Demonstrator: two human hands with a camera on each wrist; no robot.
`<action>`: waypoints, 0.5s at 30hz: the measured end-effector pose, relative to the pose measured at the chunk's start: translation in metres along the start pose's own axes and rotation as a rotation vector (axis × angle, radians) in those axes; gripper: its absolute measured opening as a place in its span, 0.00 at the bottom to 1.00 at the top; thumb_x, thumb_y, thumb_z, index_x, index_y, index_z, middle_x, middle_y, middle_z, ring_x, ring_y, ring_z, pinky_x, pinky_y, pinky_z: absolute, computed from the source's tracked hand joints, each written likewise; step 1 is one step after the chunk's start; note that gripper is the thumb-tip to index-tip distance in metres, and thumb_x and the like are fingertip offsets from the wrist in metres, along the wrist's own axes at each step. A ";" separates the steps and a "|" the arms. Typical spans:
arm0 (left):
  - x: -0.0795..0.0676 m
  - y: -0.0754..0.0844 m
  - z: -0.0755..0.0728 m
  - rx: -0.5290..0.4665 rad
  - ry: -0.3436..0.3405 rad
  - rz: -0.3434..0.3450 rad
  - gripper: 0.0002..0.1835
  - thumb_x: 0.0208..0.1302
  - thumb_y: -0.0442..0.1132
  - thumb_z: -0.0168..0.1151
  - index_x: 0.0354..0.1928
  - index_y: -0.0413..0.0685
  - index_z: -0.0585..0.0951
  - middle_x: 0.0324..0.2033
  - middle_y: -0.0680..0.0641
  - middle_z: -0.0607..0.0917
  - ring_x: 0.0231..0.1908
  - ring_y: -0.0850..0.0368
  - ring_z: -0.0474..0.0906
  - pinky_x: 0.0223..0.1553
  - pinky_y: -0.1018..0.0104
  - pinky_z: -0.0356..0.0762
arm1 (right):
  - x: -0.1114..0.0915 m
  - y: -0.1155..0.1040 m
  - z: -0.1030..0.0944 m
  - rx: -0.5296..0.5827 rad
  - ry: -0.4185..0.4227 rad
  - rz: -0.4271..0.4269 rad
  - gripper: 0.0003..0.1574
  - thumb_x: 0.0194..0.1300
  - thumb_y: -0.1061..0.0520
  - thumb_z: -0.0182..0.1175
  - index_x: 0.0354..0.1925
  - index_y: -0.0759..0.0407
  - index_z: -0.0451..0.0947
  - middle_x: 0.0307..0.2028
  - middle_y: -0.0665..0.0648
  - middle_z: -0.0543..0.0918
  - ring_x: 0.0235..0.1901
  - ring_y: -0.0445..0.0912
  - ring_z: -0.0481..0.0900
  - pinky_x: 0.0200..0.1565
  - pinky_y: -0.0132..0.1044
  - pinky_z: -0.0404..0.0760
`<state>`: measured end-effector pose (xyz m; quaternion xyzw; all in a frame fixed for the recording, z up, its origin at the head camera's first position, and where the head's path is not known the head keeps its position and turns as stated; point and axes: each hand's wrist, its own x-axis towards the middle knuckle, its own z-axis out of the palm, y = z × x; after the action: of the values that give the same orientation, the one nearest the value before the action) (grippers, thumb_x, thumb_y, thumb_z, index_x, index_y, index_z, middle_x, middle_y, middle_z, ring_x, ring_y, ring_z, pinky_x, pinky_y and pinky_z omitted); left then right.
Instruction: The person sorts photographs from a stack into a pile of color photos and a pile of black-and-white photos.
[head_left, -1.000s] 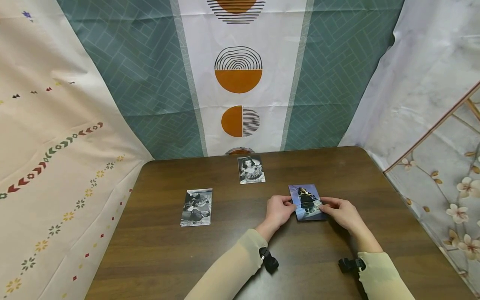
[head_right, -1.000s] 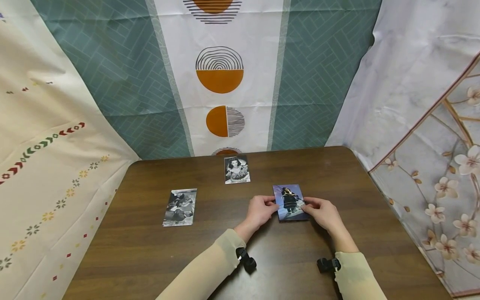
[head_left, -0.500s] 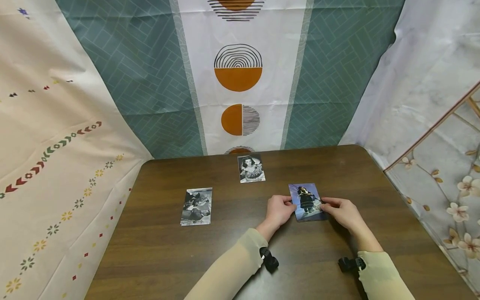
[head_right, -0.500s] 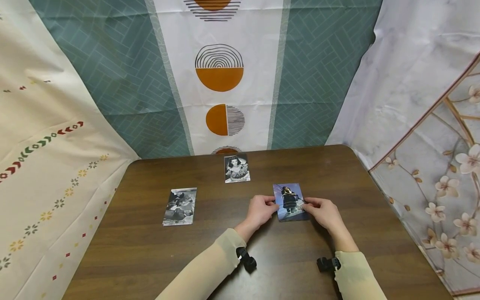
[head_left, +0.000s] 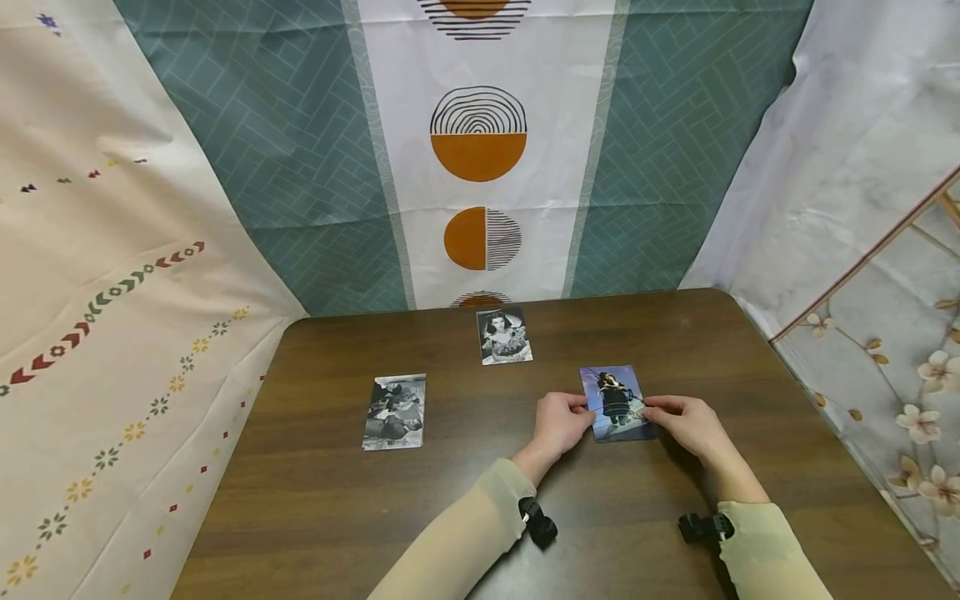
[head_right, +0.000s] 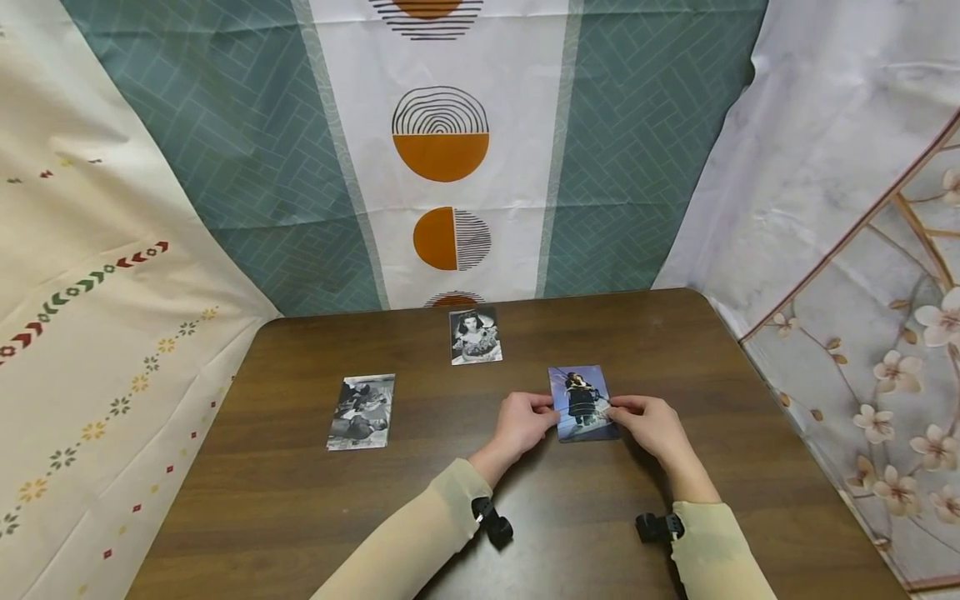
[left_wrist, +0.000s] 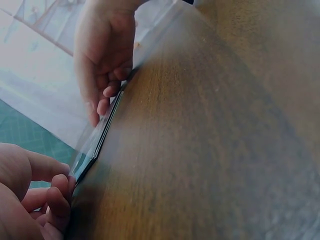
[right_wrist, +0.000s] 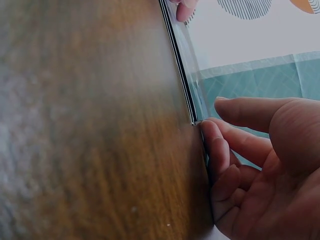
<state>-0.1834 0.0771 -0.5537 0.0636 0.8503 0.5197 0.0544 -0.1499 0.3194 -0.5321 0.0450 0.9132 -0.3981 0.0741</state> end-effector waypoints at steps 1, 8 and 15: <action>0.000 0.000 0.000 -0.001 0.000 0.001 0.12 0.61 0.35 0.75 0.46 0.41 0.93 0.26 0.58 0.90 0.28 0.71 0.80 0.37 0.72 0.79 | 0.000 0.000 0.000 -0.001 0.000 0.002 0.29 0.79 0.45 0.63 0.63 0.67 0.83 0.65 0.75 0.78 0.65 0.72 0.73 0.64 0.70 0.70; -0.002 0.000 -0.001 -0.018 -0.001 -0.005 0.12 0.60 0.34 0.76 0.46 0.41 0.93 0.26 0.58 0.90 0.27 0.71 0.80 0.36 0.72 0.79 | 0.000 -0.003 -0.001 -0.005 -0.004 0.007 0.29 0.79 0.46 0.63 0.64 0.67 0.83 0.65 0.75 0.79 0.66 0.72 0.73 0.65 0.69 0.70; -0.001 0.000 -0.002 -0.121 -0.018 -0.025 0.13 0.61 0.32 0.75 0.49 0.38 0.92 0.26 0.56 0.90 0.18 0.69 0.78 0.27 0.72 0.78 | 0.001 -0.002 -0.002 0.008 -0.006 0.004 0.30 0.79 0.45 0.63 0.64 0.67 0.83 0.66 0.75 0.78 0.65 0.71 0.74 0.65 0.69 0.70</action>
<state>-0.1824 0.0749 -0.5527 0.0543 0.8174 0.5688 0.0725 -0.1513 0.3199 -0.5293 0.0462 0.9112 -0.4019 0.0774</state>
